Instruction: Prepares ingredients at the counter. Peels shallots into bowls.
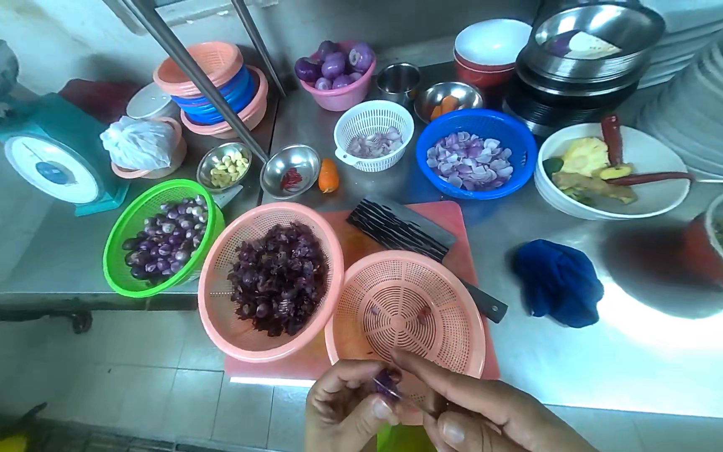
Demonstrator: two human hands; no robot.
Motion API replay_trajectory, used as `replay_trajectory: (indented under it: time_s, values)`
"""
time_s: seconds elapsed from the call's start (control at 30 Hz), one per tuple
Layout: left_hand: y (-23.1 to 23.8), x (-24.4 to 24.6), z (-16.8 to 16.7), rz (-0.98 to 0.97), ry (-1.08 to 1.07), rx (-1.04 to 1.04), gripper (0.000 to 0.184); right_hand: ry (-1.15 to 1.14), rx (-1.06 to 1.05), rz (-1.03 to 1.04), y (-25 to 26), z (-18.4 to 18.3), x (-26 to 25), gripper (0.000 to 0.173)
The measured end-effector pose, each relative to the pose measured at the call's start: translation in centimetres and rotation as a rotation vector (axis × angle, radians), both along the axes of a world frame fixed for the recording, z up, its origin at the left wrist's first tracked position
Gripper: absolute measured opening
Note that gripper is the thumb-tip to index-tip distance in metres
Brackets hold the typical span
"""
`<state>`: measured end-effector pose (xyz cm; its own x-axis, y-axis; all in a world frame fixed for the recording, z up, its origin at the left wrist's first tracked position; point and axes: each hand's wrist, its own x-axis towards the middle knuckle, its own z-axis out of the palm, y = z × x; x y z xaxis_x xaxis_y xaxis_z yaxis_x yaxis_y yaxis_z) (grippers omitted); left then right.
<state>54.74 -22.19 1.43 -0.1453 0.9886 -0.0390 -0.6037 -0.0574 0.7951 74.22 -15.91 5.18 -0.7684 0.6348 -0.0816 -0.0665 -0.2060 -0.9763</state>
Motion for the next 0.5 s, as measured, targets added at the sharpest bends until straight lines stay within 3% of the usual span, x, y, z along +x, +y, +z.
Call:
replay_trajectory:
  time_s: [0.13,0.33,0.5]
  values:
    - [0.0,0.28,0.6,0.036,0.061,-0.039,0.019,-0.035,0.093,-0.066,-0.14,-0.59,-0.36,0.041]
    - [0.09,0.29,0.46,0.057,0.045,-0.053,0.02,-0.007,0.027,-0.064,0.13,-0.67,-0.31,0.042]
    - [0.13,0.51,1.08,0.128,0.203,-0.074,0.018,-0.042,0.056,-0.049,0.34,-0.42,-0.43,0.044]
